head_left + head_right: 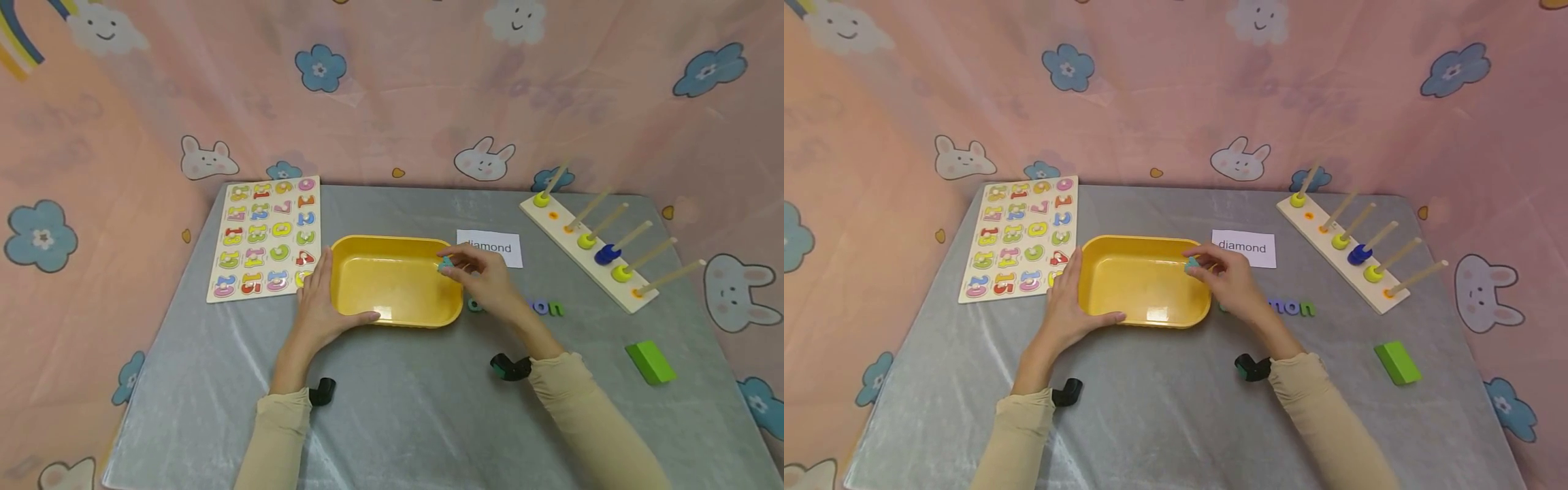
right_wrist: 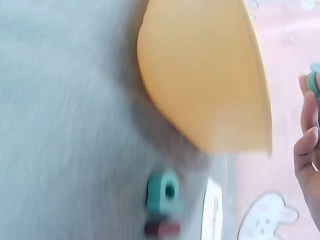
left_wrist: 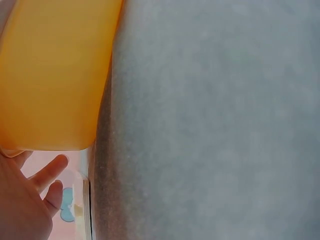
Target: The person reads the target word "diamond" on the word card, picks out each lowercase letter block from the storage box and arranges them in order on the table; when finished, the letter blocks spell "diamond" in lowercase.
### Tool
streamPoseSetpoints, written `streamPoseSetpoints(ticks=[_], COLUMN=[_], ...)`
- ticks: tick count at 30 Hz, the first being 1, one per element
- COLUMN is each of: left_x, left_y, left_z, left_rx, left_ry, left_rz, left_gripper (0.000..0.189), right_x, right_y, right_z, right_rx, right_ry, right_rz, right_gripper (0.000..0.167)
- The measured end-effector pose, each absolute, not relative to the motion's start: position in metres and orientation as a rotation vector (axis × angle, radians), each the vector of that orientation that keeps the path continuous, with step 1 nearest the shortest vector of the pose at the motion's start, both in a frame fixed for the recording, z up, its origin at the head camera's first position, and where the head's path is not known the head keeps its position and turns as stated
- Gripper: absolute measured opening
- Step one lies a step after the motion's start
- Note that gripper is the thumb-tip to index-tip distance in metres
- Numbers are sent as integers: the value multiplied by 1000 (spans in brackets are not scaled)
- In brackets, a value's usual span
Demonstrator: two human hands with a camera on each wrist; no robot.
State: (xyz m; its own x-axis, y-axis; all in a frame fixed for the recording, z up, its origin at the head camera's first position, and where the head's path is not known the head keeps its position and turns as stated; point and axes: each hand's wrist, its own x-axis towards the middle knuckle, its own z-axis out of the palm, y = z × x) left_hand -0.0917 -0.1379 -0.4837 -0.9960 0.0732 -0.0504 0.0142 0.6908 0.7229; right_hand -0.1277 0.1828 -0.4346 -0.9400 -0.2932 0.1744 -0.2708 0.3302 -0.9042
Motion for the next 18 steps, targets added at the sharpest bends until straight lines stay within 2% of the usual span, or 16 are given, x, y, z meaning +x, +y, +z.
streamPoseSetpoints(ticks=[8,13,18], left_x=[-92,-92,-92], left_y=[-138,-138,-138], left_z=[-482,-483,-483], left_rx=[73,63,63], left_ry=[2819,2814,2809], left_rz=[1206,1213,1214], left_gripper=[149,149,149], right_x=[-107,-97,-88], right_y=[233,270,309], right_z=[-434,-438,-435], right_rx=[-488,-419,-223], right_ry=[2709,2836,3003], right_rz=[-1709,-1663,-1379], right_gripper=[15,18,24])
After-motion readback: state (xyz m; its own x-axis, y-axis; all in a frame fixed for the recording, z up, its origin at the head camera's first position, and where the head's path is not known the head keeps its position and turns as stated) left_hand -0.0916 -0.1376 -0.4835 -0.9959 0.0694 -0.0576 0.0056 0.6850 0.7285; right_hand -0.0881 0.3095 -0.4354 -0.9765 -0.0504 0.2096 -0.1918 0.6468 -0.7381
